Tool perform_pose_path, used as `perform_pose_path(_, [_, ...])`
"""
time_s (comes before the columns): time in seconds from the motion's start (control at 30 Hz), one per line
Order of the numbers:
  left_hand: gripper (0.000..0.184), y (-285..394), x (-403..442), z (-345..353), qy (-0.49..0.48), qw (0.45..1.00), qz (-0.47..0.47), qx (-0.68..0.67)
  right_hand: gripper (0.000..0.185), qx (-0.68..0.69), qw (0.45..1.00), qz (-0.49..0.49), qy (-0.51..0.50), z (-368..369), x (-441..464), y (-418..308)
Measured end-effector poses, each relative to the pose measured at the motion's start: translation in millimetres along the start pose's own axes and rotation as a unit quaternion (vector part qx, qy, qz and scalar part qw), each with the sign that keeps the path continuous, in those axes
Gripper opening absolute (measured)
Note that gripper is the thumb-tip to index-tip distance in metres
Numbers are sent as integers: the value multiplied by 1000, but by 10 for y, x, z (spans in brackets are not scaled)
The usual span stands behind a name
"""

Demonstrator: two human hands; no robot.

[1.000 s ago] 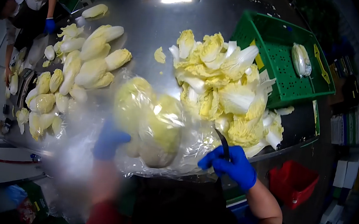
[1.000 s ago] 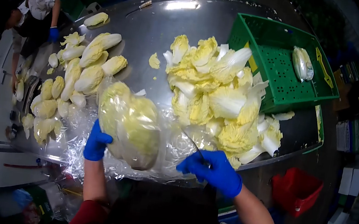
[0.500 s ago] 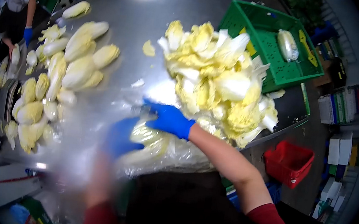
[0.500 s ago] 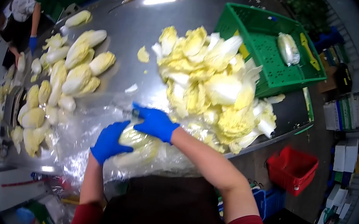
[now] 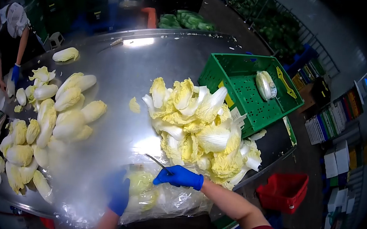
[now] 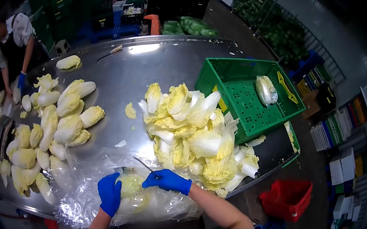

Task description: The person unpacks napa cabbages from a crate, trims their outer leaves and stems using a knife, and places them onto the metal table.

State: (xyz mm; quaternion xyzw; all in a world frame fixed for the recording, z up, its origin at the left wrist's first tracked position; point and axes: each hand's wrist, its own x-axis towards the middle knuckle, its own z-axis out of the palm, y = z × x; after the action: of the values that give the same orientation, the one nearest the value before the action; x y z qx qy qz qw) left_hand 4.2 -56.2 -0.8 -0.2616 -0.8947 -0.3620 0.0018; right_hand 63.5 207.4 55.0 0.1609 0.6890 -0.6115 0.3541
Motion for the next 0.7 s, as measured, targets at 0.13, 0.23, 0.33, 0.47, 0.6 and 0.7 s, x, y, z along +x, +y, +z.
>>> perform_pose_path(0.13, [29, -19, 14, 98, 37, 997, 35, 50, 63, -216, 925, -258, 177, 300, -191, -3])
perform_pose_path(0.23, [27, -68, 16, 132, 27, 997, 45, 64, 83, -202, 929, -278, 139, 710, -298, -37])
perform_pose_path(0.33, [28, -61, 13, 117, 33, 996, 59, 61, 63, -204, 937, -253, 131, 958, -118, 123])
perform_pose_path(0.47, [29, -53, -16, 122, 46, 994, 66, 70, 23, -294, 897, -284, 165, 872, 183, 243])
perform_pose_path(0.6, [28, -42, -41, 127, 43, 995, 59, 63, 25, -328, 899, -274, 94, 755, 185, 184])
perform_pose_path(0.7, [31, -59, -69, 73, 22, 997, 47, 59, 27, -367, 888, -275, 23, 462, 58, 349])
